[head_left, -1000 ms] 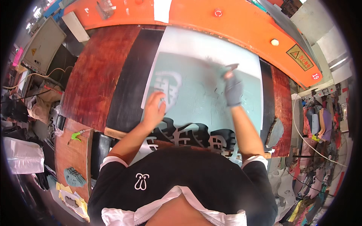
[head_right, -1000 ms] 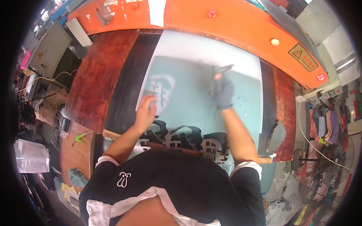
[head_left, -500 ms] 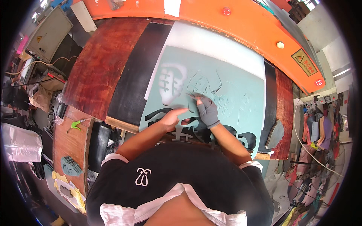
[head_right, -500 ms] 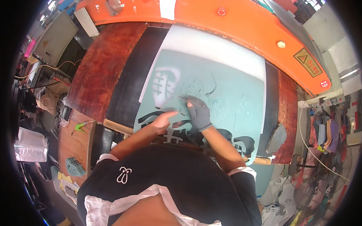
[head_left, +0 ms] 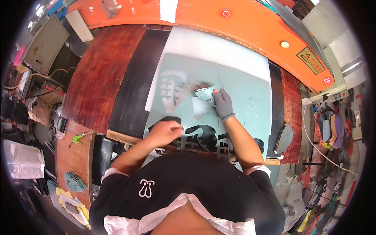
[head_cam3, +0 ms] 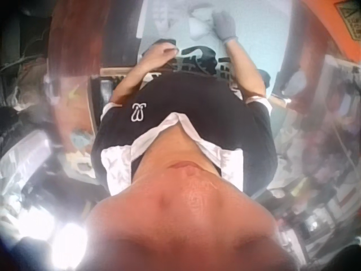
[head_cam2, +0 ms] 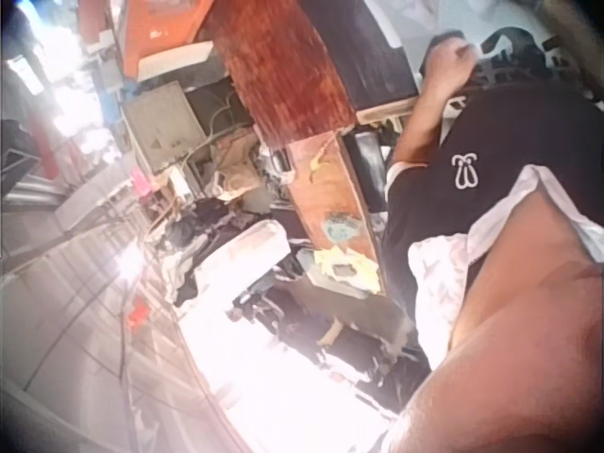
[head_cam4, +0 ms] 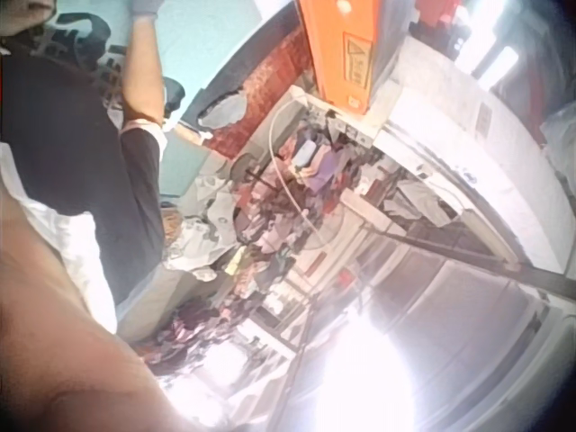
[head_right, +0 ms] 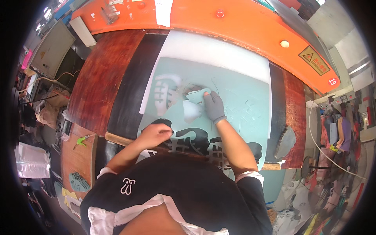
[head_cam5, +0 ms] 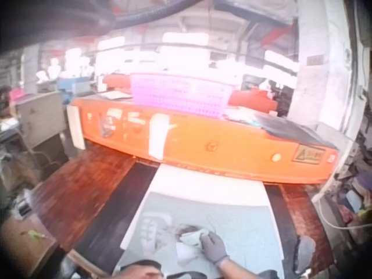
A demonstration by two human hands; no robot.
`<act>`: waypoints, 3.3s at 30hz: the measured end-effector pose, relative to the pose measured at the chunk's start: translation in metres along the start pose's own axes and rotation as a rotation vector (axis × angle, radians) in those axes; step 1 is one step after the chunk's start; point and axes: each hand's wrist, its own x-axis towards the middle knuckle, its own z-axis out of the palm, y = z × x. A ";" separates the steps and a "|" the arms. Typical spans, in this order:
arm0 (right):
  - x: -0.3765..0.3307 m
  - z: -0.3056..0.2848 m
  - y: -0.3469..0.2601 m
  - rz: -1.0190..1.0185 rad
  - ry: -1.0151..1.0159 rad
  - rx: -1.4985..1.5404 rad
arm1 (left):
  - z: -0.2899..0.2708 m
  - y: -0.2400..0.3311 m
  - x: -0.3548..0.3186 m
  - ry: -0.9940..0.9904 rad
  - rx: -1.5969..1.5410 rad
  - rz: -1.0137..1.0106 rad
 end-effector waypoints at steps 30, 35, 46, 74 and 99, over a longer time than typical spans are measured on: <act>0.107 -0.083 -0.098 -0.142 0.457 -0.162 | 0.037 -0.052 0.067 0.306 0.667 0.229; 0.048 -0.039 -0.090 -0.160 0.266 -0.190 | 0.028 0.007 0.096 0.581 0.395 0.562; 0.031 -0.034 -0.052 -0.015 0.325 0.110 | 0.033 0.033 0.151 0.473 0.297 0.853; -0.091 -0.086 0.023 -0.544 0.116 -0.634 | 0.149 0.000 0.059 -0.503 -1.483 -0.619; 0.060 -0.184 -0.003 0.163 0.738 -0.011 | 0.114 0.006 0.120 0.120 0.426 0.697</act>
